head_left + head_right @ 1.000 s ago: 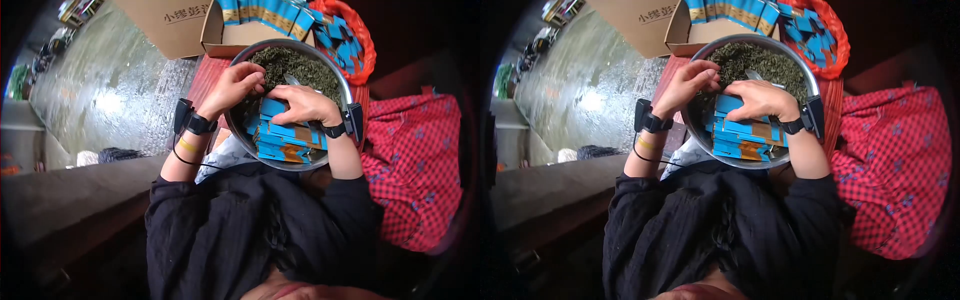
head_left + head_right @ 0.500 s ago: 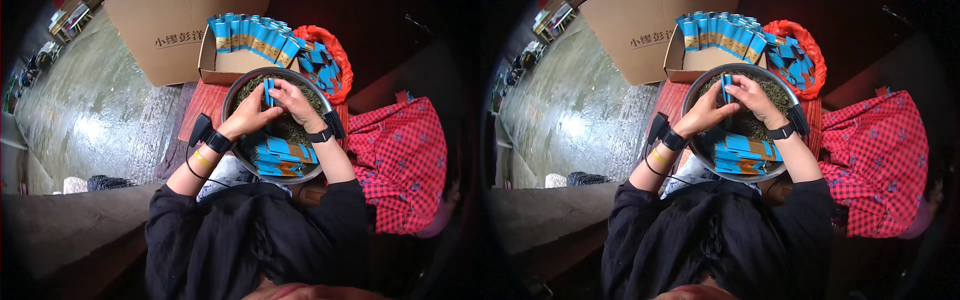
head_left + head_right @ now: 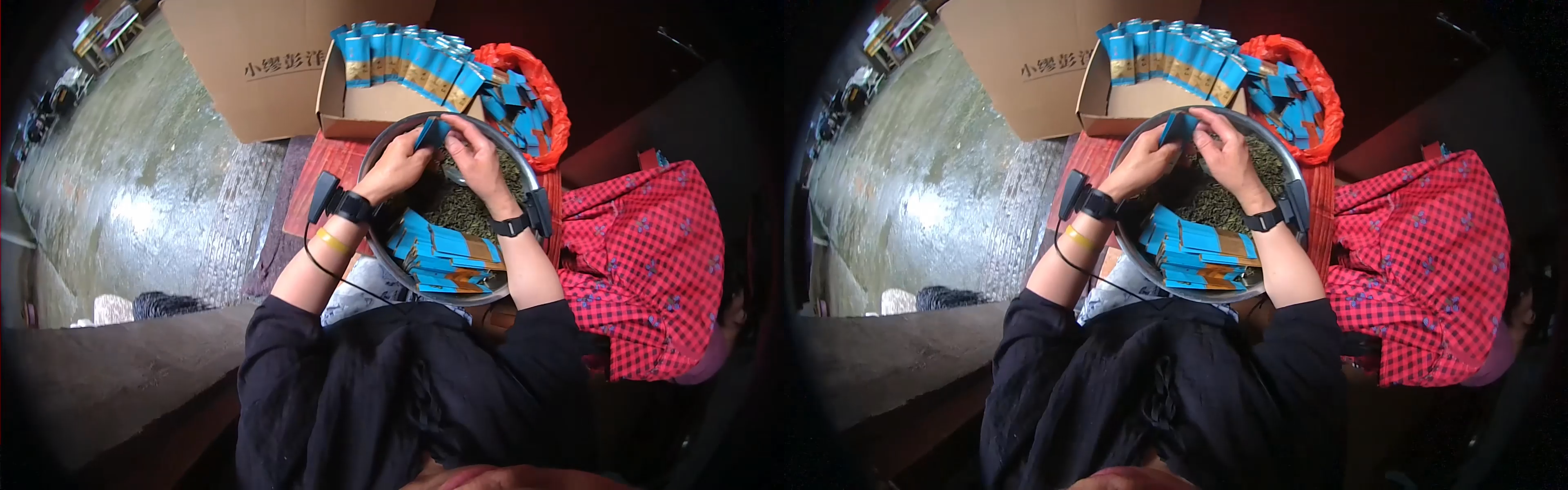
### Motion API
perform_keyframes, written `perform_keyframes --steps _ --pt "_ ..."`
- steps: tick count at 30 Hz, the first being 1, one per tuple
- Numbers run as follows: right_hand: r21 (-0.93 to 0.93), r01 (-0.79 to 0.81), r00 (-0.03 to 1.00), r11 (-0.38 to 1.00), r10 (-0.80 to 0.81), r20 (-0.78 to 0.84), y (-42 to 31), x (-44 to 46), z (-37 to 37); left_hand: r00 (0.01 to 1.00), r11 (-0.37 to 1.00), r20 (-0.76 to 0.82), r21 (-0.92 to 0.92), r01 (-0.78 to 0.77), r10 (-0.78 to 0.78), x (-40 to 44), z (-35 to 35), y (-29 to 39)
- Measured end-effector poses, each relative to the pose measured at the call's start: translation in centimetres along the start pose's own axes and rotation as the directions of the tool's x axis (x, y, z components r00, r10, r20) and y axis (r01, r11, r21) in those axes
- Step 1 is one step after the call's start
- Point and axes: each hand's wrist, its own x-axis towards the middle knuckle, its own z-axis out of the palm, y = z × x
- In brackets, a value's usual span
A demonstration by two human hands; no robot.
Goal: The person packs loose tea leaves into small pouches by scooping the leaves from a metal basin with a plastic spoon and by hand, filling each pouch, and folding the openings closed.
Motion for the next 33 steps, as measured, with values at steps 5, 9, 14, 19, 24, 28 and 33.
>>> perform_keyframes --steps 5,9,14,19,24,28,33 --pt "-0.073 0.053 0.996 0.996 -0.058 -0.071 -1.1 0.0 0.3 0.994 0.980 0.048 0.166 -0.110 0.103 0.7 0.6 -1.7" --pt "-0.355 0.214 0.972 0.910 -0.236 -0.020 -1.1 -0.4 -0.1 0.979 0.920 -0.042 0.353 -0.172 0.199 0.2 1.2 -0.3" --pt "-0.414 0.242 0.964 0.877 -0.266 -0.001 -2.2 -0.8 0.5 0.964 0.910 -0.137 0.383 -0.162 0.229 -0.2 1.6 0.4" --pt "-0.368 0.248 0.963 0.896 -0.268 -0.004 -2.2 -1.0 0.0 0.958 0.933 -0.148 0.306 -0.190 0.244 0.3 1.8 -0.2" --pt "-0.355 0.238 0.967 0.904 -0.255 -0.001 -2.1 -0.9 -0.2 0.970 0.953 -0.143 0.261 -0.154 0.196 0.2 1.6 0.1" --pt "-0.257 0.227 0.972 0.939 -0.236 -0.004 -1.4 -1.0 -0.8 0.967 0.954 -0.130 0.238 -0.183 0.219 0.1 1.6 0.2" --pt "0.093 -0.060 0.998 0.994 0.057 0.034 -2.0 -1.0 -1.7 0.980 0.920 -0.040 0.353 -0.170 0.197 -0.4 1.7 0.8"
